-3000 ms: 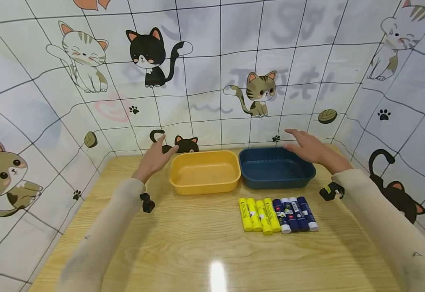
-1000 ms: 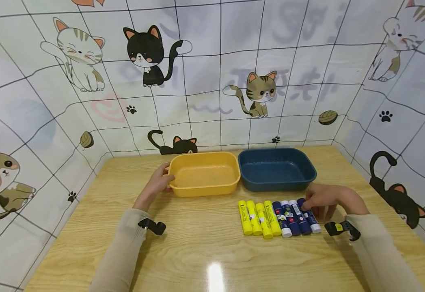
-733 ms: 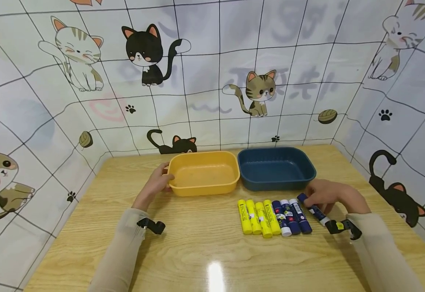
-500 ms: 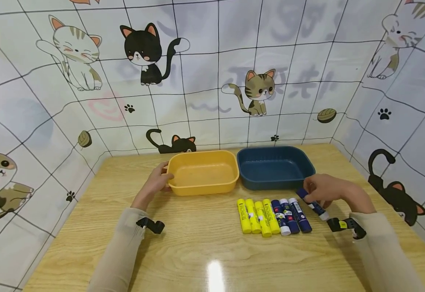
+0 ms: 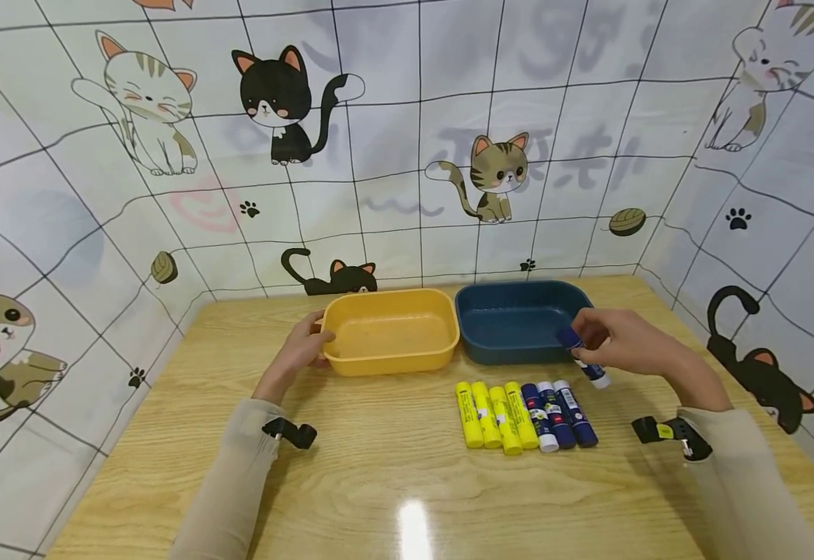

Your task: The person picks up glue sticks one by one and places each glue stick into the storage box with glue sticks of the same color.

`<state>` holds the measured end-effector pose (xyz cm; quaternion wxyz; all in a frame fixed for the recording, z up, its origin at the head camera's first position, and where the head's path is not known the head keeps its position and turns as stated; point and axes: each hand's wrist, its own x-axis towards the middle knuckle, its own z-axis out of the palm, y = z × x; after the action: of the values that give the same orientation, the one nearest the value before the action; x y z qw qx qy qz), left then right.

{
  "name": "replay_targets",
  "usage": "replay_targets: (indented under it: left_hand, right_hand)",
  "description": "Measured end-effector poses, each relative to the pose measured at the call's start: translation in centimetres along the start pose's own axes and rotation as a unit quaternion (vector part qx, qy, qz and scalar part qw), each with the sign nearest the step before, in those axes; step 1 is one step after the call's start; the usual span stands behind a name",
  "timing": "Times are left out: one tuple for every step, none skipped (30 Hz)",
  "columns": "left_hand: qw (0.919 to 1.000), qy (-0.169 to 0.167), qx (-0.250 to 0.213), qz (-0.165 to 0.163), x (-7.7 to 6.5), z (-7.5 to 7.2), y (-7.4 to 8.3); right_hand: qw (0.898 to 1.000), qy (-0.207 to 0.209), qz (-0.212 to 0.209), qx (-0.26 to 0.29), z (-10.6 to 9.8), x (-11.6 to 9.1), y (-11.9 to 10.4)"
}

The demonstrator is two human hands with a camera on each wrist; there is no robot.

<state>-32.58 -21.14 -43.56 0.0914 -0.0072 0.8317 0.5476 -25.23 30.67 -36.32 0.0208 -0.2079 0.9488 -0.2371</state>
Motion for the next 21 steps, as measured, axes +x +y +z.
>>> replay_targets:
  left_hand:
    - [1.0, 0.001, 0.0, 0.001, 0.0, 0.0, 0.1]
    - [1.0, 0.002, 0.0, 0.0, 0.0, 0.0, 0.1]
    - [1.0, 0.002, 0.001, 0.0, 0.1, 0.0, 0.1]
    - [1.0, 0.003, 0.001, -0.001, 0.1, 0.0, 0.1]
    - [1.0, 0.003, 0.0, -0.004, 0.1, 0.1, 0.2]
    - [1.0, 0.002, 0.0, -0.004, 0.1, 0.1, 0.2]
    - [1.0, 0.001, 0.0, -0.007, 0.1, 0.2, 0.2]
    - [1.0, -0.002, 0.0, -0.007, 0.1, 0.2, 0.2]
    - [1.0, -0.002, -0.001, -0.007, 0.1, 0.3, 0.2]
    - [1.0, -0.003, -0.004, -0.006, 0.1, 0.4, 0.2]
    - [1.0, -0.003, -0.004, -0.003, 0.1, 0.4, 0.3]
    - [1.0, -0.004, -0.002, 0.002, 0.1, 0.3, 0.3]
    - [1.0, -0.002, -0.002, 0.004, 0.1, 0.3, 0.4]
    - [1.0, -0.002, -0.001, 0.007, 0.1, 0.2, 0.4]
    - [1.0, -0.001, 0.0, 0.007, 0.0, 0.2, 0.5]
    - [1.0, -0.001, 0.001, 0.007, 0.0, 0.1, 0.5]
    - [1.0, -0.003, 0.002, 0.005, -0.1, 0.0, 0.5]
    - [1.0, -0.005, 0.003, 0.003, -0.2, -0.1, 0.5]
    - [1.0, -0.007, 0.003, -0.001, -0.2, -0.1, 0.5]
    - [0.9999, -0.01, 0.002, -0.003, -0.3, -0.1, 0.5]
    - [0.9999, -0.012, 0.001, -0.004, -0.3, -0.1, 0.4]
  right_hand:
    - [1.0, 0.012, -0.003, -0.004, 0.0, 0.1, 0.0]
    - [1.0, 0.024, -0.005, -0.008, 0.0, 0.2, 0.1]
    - [0.999, 0.034, -0.007, -0.012, 0.0, 0.2, 0.1]
    - [0.999, 0.044, -0.009, -0.014, 0.0, 0.3, 0.1]
    - [0.998, 0.055, -0.013, -0.018, 0.0, 0.3, 0.1]
    - [0.998, 0.065, -0.017, -0.02, 0.0, 0.3, 0.1]
    - [0.997, 0.073, -0.018, -0.023, 0.0, 0.3, 0.1]
    - [0.996, 0.082, -0.018, -0.024, 0.1, 0.3, 0.1]
    - [0.995, 0.091, -0.018, -0.026, 0.0, 0.3, 0.1]
    - [0.994, 0.101, -0.018, -0.03, 0.0, 0.3, 0.1]
    - [0.993, 0.112, -0.021, -0.034, 0.0, 0.4, 0.1]
    - [0.992, 0.122, -0.022, -0.037, -0.1, 0.6, 0.1]
    - [0.99, 0.13, -0.023, -0.04, -0.1, 0.8, 0.0]
    - [0.989, 0.139, -0.029, -0.044, -0.2, 1.1, 0.0]
    - [0.987, 0.149, -0.032, -0.047, -0.2, 1.4, -0.1]
    - [0.986, 0.157, -0.036, -0.05, -0.3, 1.7, -0.1]
    - [0.984, 0.165, -0.041, -0.052, -0.3, 1.9, -0.1]
    - [0.983, 0.172, -0.043, -0.053, -0.4, 2.2, -0.2]
    - [0.981, 0.178, -0.046, -0.056, -0.4, 2.4, -0.2]
    - [0.98, 0.183, -0.049, -0.059, -0.5, 2.7, -0.2]
    - [0.979, 0.185, -0.051, -0.065, -0.6, 2.9, -0.1]
